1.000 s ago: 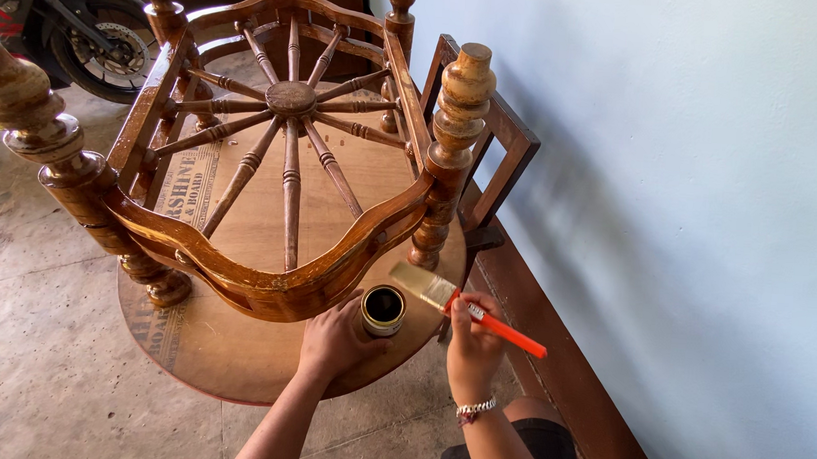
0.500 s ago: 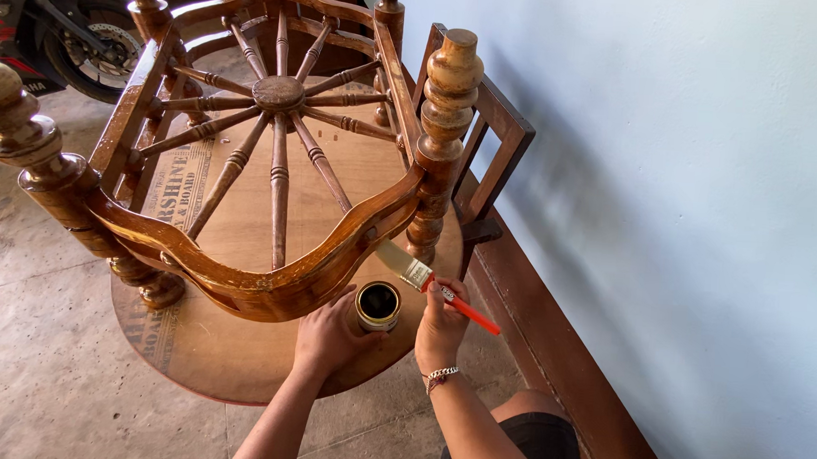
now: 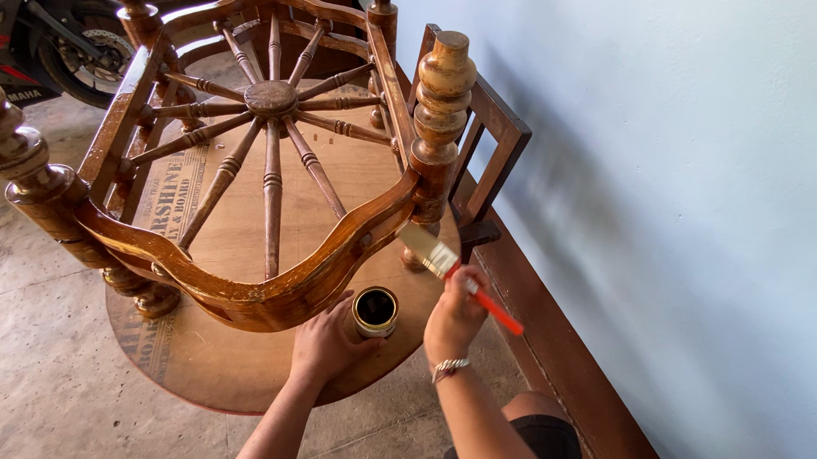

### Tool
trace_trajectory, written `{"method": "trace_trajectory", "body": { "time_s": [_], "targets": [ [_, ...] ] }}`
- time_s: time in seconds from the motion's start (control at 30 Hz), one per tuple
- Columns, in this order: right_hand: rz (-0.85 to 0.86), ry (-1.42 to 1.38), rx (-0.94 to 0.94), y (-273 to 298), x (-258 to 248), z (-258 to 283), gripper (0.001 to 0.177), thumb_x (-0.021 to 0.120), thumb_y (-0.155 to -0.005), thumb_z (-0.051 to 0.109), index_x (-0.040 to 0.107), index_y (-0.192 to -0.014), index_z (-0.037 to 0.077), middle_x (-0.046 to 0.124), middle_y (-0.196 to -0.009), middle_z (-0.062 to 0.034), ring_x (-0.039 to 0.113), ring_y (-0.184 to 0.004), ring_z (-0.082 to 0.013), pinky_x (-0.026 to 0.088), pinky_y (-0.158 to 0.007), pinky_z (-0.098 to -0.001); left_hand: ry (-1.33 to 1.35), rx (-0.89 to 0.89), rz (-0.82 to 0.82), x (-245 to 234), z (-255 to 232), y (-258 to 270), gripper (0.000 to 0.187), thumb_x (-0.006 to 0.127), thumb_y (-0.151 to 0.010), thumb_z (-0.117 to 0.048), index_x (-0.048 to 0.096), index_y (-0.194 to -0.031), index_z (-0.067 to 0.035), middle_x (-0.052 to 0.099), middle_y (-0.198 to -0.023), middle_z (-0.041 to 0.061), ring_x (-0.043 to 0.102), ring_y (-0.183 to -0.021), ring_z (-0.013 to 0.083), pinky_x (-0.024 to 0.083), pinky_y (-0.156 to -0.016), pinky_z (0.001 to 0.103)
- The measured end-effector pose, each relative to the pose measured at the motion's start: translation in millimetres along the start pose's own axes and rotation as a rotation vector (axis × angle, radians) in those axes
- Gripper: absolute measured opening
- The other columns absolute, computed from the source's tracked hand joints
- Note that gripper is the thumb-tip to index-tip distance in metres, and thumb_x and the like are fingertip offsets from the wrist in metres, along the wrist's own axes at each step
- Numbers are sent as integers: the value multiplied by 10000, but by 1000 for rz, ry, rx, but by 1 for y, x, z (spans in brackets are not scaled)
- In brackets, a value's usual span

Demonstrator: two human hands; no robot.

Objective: The person paints the wooden frame of a table using a brush, dipping the brush into a small can of varnish before applying it to the curved wooden edges.

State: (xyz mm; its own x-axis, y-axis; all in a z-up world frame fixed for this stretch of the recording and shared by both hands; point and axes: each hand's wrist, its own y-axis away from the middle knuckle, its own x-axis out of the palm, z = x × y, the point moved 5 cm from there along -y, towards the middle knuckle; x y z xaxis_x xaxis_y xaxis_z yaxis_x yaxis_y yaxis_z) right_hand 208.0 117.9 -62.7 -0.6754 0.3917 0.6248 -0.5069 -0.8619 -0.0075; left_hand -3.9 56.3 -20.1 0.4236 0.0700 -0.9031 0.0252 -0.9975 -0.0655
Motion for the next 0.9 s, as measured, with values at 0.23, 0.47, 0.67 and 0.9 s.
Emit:
{"method": "trace_trajectory", "body": {
  "time_s": [0.23, 0.47, 0.67, 0.9],
  "targets": [
    [-3, 39, -193, -19, 26, 30, 142, 687, -972, 154, 625, -1032, 41, 680, -963, -65, 661, -870, -133, 548, -826, -287, 6, -3, 6, -5, -2, -1, 990, 875, -611, -632, 550, -1389, -114, 507, -1503, 41, 462, -1396, 244, 363, -1155, 426],
    [33, 23, -179, -13, 22, 27, 194, 691, -959, 159, 607, -1067, 22, 715, -983, -105, 720, -863, -171, 602, -827, -299, -5, -134, 149, -3, -5, 8, 1098, 816, -627, -697, 431, -1519, -186, 582, -1430, 114, 531, -1361, 280, 400, -1164, 424],
    [123, -34, -271, 18, -3, 56, 237, 691, -1008, 183, 565, -1138, 31, 704, -999, -118, 690, -867, -165, 575, -849, -307, 43, 22, -43, -4, -5, 7, 1196, 873, -586, -702, 378, -1507, -120, 521, -1451, 194, 474, -1358, 363, 358, -1110, 482],
    [242, -54, -267, 46, -1, 77, 219, 695, -1030, 161, 583, -1166, 31, 688, -1043, -99, 655, -909, -141, 547, -859, -291, 49, -108, 132, 9, 4, 6, 1175, 783, -625, -749, 377, -1538, -133, 598, -1402, 138, 535, -1332, 307, 357, -1161, 450]
  ]
}}
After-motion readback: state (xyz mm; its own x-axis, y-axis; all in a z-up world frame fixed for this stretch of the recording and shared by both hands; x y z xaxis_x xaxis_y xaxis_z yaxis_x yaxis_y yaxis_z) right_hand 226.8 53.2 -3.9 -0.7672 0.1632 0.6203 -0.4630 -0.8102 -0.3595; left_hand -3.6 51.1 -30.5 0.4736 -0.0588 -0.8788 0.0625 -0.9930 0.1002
